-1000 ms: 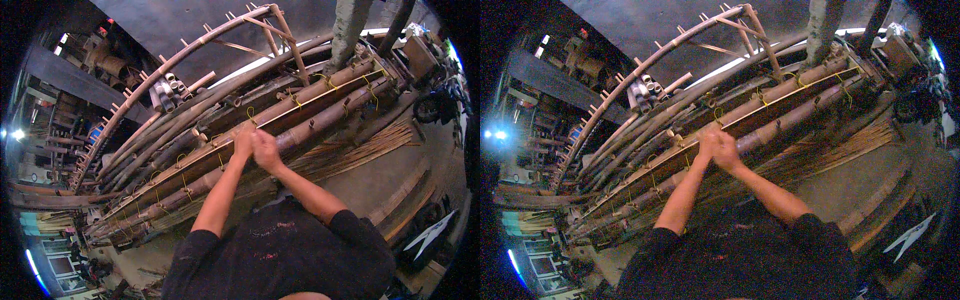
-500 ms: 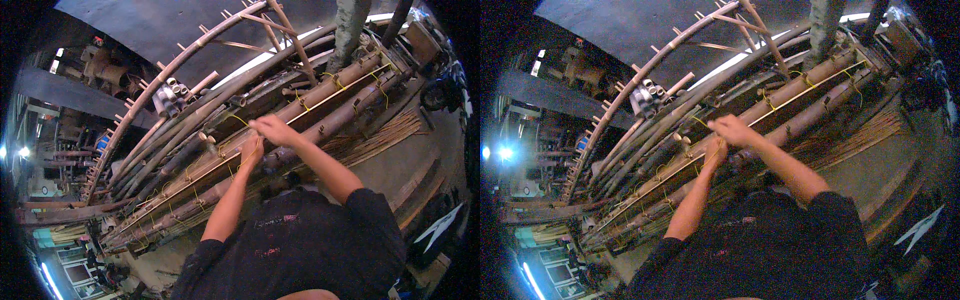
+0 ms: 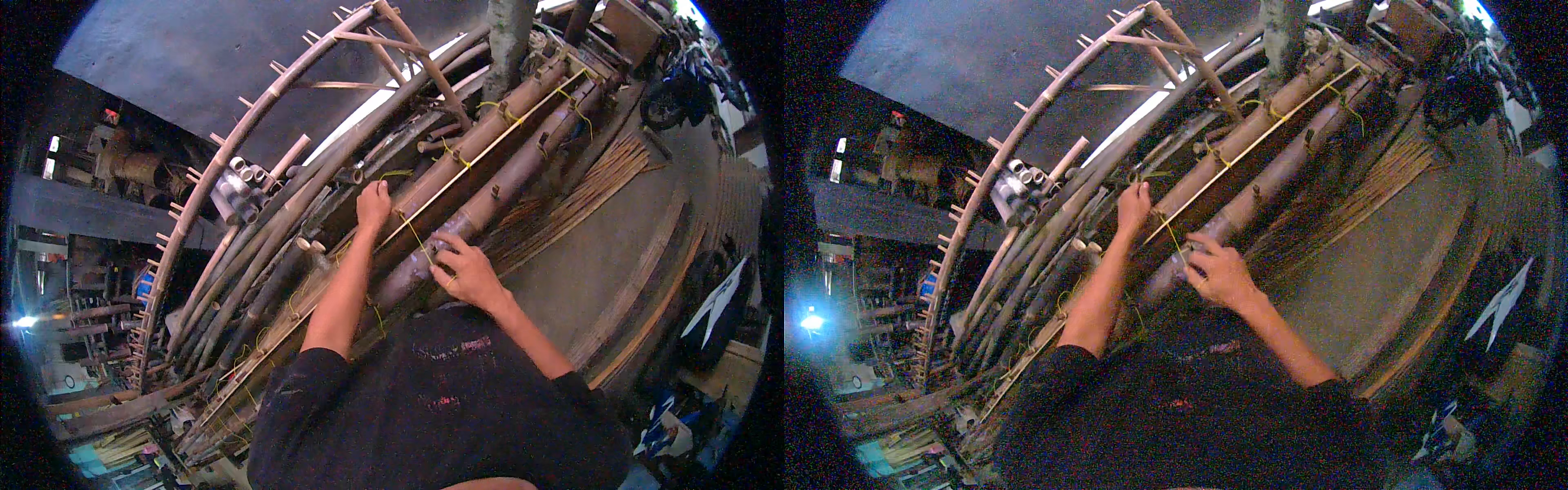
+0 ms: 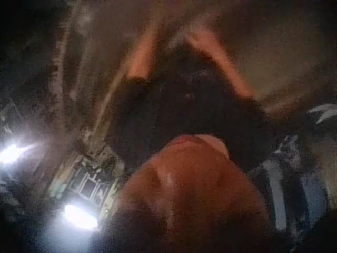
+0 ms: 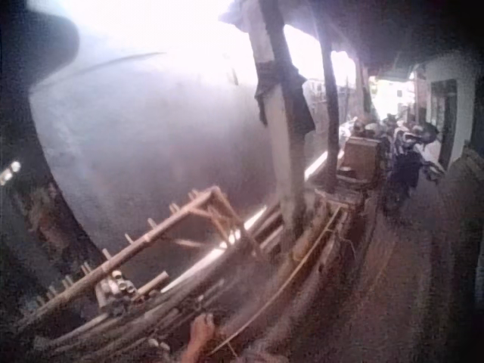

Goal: The person ties yellow string around a bundle of bamboo rods to secure them together. They repeatedly wrap and knot the string at multiple points along the rods, adjusting the tension and position as needed.

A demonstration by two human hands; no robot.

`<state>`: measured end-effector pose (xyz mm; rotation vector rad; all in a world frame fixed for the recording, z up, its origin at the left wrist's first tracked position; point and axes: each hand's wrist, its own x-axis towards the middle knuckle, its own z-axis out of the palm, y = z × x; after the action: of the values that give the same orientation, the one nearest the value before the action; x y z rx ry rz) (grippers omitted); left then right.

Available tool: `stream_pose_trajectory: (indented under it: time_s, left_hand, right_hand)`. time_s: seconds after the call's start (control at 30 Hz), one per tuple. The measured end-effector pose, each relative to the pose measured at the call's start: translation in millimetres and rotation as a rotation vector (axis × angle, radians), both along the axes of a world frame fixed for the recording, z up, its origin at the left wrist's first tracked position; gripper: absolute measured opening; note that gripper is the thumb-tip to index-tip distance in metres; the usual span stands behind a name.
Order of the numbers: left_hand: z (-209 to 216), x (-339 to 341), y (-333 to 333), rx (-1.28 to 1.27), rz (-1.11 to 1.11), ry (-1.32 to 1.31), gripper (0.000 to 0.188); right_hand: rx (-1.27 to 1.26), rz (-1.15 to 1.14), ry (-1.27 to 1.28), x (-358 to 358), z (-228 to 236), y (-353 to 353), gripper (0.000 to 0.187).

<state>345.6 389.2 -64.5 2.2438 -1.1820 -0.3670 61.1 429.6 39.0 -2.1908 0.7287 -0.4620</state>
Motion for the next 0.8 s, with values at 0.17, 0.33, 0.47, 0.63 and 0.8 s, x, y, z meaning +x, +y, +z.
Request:
stream_pose_trajectory:
  time_s: [0.17,0.33,0.47,0.63,0.8]
  left_hand:
    - [51.8,-9.4,67.0,0.094,-0.154,0.000,0.039]
    - [48.1,-21.0,124.0,0.206,-0.469,-0.124,0.042]
    - [12.8,-10.9,127.8,0.037,-0.472,-0.126,0.039]
    - [5.6,1.3,121.4,-0.026,-0.595,-0.110,0.031]
    - [14.5,7.9,120.4,0.056,-0.648,-0.098,0.037]
  right_hand:
    - [0.015,0.116,-0.256,40.6,-40.4,19.5,0.022]
    - [-0.077,-0.101,-0.123,72.4,-97.2,26.3,0.032]
    - [-0.044,-0.291,-0.001,93.2,-96.6,26.3,0.015]
    - [-0.128,-0.349,-0.095,101.0,-94.1,32.4,0.011]
    - [-0.187,-0.450,-0.142,112.7,-99.1,42.7,0.011]
